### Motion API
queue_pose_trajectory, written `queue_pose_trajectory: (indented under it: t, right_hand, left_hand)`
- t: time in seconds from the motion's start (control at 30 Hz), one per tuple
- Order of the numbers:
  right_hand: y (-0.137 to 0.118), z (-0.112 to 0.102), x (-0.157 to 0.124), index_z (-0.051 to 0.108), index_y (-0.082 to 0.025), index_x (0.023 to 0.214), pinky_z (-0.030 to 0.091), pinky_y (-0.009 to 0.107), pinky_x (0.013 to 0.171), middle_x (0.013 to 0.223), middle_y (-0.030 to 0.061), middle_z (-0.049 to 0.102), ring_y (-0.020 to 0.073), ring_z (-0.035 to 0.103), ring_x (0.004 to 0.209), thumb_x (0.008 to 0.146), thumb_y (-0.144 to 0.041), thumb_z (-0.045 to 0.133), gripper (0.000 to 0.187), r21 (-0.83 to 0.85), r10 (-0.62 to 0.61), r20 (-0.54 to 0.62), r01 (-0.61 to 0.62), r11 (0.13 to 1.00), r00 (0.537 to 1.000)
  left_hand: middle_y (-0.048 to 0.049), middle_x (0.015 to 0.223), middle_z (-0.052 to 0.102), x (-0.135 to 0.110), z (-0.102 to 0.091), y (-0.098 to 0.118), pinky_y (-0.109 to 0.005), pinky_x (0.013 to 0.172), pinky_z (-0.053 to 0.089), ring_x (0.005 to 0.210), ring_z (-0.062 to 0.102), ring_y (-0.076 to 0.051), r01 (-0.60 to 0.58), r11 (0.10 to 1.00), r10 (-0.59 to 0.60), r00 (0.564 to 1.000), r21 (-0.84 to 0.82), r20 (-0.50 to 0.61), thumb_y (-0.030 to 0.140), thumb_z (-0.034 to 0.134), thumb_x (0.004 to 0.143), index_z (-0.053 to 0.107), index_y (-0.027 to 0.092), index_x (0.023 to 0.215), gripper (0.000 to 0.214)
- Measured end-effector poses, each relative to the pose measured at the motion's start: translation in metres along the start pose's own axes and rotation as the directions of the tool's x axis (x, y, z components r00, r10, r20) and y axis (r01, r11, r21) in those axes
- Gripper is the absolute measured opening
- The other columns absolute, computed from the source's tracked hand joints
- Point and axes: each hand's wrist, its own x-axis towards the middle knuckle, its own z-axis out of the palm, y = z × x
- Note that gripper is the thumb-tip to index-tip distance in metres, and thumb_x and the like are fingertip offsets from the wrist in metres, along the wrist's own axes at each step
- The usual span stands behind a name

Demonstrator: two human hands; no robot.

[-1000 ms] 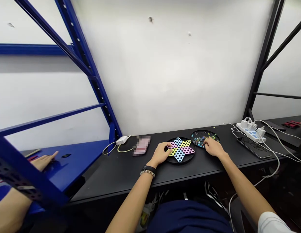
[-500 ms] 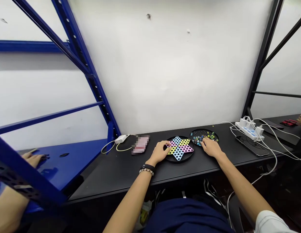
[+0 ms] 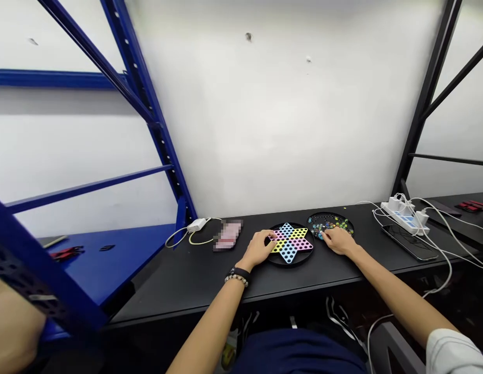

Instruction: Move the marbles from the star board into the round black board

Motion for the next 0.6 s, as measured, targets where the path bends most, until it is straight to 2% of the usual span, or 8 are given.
queue_pose_trajectory:
  t: [0.1, 0.37, 0.6]
  right_hand:
    - [0.0003, 0.0015, 0.0002, 0.069, -0.02, 0.074, 0.037, 0.028, 0.069, 0.078, 0.0094, 0.071, 0.0212, 0.067, 0.077, 0.101, -0.043, 0.034, 0.05, -0.014, -0.001, -0.02, 0.001, 1.0, 1.0]
    - [-0.0013, 0.0046, -0.0002, 0.071, -0.019, 0.081, 0.036, 0.027, 0.066, 0.082, 0.0107, 0.073, 0.0214, 0.067, 0.076, 0.102, -0.045, 0.03, 0.053, -0.11, 0.024, -0.114, -0.037, 0.993, 0.993]
    - [-0.0027, 0.0033, -0.0053, 0.071, -0.019, 0.078, 0.033, 0.027, 0.064, 0.082, 0.0102, 0.074, 0.0202, 0.067, 0.073, 0.099, -0.034, 0.036, 0.044, -0.083, 0.0, -0.144, -0.012, 0.997, 0.99]
  left_hand:
    - [-0.0034, 0.122, 0.066, -0.0001, -0.0002, 0.0, -0.044, 0.106, 0.043, 0.119, 0.055, -0.027, -0.001, 1.0, 0.001, 1.0, -0.003, 0.002, 0.038, 0.054, 0.082, 0.066, 0.026, 0.1, 0.025]
    - [-0.003, 0.121, 0.067, 0.0001, 0.0001, -0.0021, -0.043, 0.105, 0.044, 0.118, 0.055, -0.027, -0.005, 1.0, 0.005, 1.0, -0.001, -0.017, 0.038, 0.054, 0.083, 0.066, 0.026, 0.099, 0.024]
    - [-0.003, 0.122, 0.066, 0.0012, 0.0007, -0.0028, -0.044, 0.106, 0.043, 0.118, 0.055, -0.027, -0.015, 1.0, 0.015, 1.0, 0.0, -0.001, 0.037, 0.054, 0.083, 0.066, 0.027, 0.1, 0.023]
